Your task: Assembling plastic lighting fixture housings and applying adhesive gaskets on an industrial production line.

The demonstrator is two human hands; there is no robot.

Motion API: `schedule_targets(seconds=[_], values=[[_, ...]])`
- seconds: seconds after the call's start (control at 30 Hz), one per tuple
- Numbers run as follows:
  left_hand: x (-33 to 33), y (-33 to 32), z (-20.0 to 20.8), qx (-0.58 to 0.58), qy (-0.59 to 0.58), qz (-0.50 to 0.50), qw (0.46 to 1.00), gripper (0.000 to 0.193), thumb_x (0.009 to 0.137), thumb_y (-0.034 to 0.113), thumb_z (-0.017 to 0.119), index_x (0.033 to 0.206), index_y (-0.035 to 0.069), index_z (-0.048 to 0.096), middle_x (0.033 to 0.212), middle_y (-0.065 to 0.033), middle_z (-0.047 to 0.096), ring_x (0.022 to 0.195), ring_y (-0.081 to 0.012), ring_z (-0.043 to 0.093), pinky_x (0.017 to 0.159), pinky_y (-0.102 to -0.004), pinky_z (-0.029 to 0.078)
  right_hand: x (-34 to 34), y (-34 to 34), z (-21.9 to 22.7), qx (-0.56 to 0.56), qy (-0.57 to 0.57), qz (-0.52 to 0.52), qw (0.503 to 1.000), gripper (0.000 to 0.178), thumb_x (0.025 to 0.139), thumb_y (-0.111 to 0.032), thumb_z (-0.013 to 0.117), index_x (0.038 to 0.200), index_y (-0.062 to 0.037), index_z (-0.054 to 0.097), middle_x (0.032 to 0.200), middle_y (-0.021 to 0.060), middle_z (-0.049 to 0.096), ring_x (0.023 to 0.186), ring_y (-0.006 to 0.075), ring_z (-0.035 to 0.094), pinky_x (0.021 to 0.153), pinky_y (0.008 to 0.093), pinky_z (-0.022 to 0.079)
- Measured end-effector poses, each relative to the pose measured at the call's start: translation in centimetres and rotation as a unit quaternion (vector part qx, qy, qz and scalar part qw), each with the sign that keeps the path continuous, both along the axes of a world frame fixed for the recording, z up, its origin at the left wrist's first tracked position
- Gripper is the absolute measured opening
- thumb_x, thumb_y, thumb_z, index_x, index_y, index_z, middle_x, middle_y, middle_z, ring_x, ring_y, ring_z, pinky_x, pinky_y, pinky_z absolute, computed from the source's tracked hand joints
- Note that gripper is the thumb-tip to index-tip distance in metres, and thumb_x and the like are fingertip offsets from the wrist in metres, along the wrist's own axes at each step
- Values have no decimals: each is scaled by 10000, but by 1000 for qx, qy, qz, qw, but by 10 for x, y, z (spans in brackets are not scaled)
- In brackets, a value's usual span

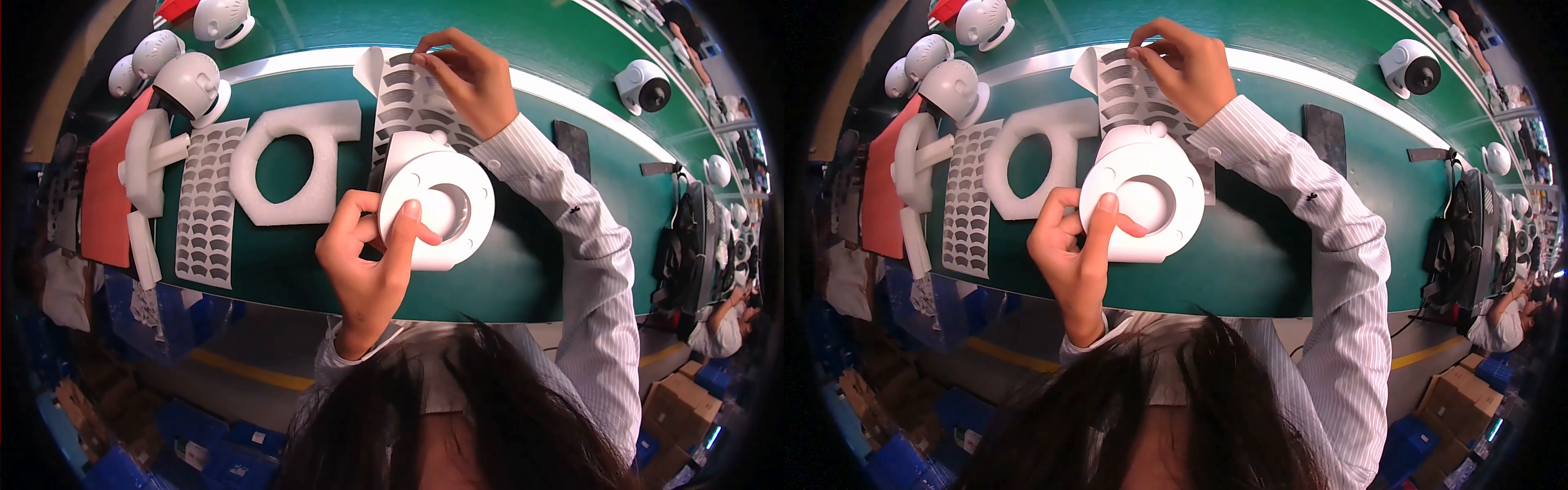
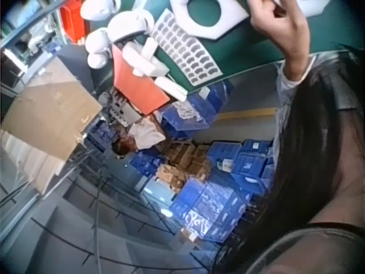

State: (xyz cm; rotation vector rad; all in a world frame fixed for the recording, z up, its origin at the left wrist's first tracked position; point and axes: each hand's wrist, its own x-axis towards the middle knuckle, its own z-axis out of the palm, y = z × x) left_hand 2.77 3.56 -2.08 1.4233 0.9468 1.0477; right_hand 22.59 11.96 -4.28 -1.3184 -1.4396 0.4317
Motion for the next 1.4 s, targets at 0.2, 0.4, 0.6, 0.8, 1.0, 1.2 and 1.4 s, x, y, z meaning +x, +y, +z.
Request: schedule_targets(seconds=[0.2, 0.4, 0.6, 0.8, 1.0, 1.2, 1.4], values=[[0, 3, 1, 1, -6, 8, 1000, 154, 879, 104, 587, 837, -15, 499, 616, -114, 652, 539, -40, 521, 512, -156, 351, 7, -3, 15, 343, -474, 23, 811, 242, 688, -49, 675, 919, -32, 603, 987, 91, 606, 805, 208, 592, 707, 298, 506], [-7, 8, 0, -6, -2, 18, 1000, 160, 873, 109, 591, 804, -8, 505, 597, -83, 649, 504, -18, 493, 476, -152, 326, 12, 2, -5, 306, -543, 98, 776, 211, 696, -53, 664, 894, -13, 603, 991, 98, 594, 891, 267, 594, 727, 334, 509], [-3, 12, -3, -21, -41, 41, 998, 180, 858, 107, 610, 765, -7, 506, 584, -54, 649, 491, 2, 469, 451, -153, 310, -1, -35, 45, 19, 36, 124, 991, 97, 789, -56, 650, 862, -9, 607, 1236, 133, 507, 1155, 258, 487, 973, 364, 364], [4, 12, 0, -29, -30, 50, 998, 179, 851, 90, 616, 775, -11, 490, 594, -65, 654, 491, 0, 477, 445, -154, 318, -12, -76, 69, -95, -38, 158, 982, 89, 782, -94, 642, 784, -15, 600, 1204, 154, 533, 1168, 252, 464, 999, 381, 312], [15, 6, 0, 16, -24, 59, 998, 166, 849, 67, 612, 781, -13, 484, 602, -70, 658, 487, -7, 501, 440, -159, 337, -1, -86, 60, -126, -56, 131, 982, 113, 795, -117, 642, 774, -12, 603, 1164, 125, 543, 1065, 204, 508, 956, 332, 337], [16, 5, 1, 12, -9, 58, 998, 158, 846, 61, 612, 786, -15, 486, 604, -70, 659, 485, -9, 508, 438, -156, 334, 2, -86, 58, -131, -56, 130, 981, 135, 785, -129, 659, 783, -2, 615, 1107, 110, 538, 1015, 203, 550, 906, 305, 396], [19, 3, 1, 10, -13, 64, 998, 150, 845, 60, 613, 791, -14, 493, 600, -69, 658, 485, -7, 510, 435, -155, 329, 7, -85, 59, -139, -58, 134, 979, 143, 783, -126, 662, 787, 5, 607, 1055, 106, 567, 998, 205, 547, 895, 302, 396]])
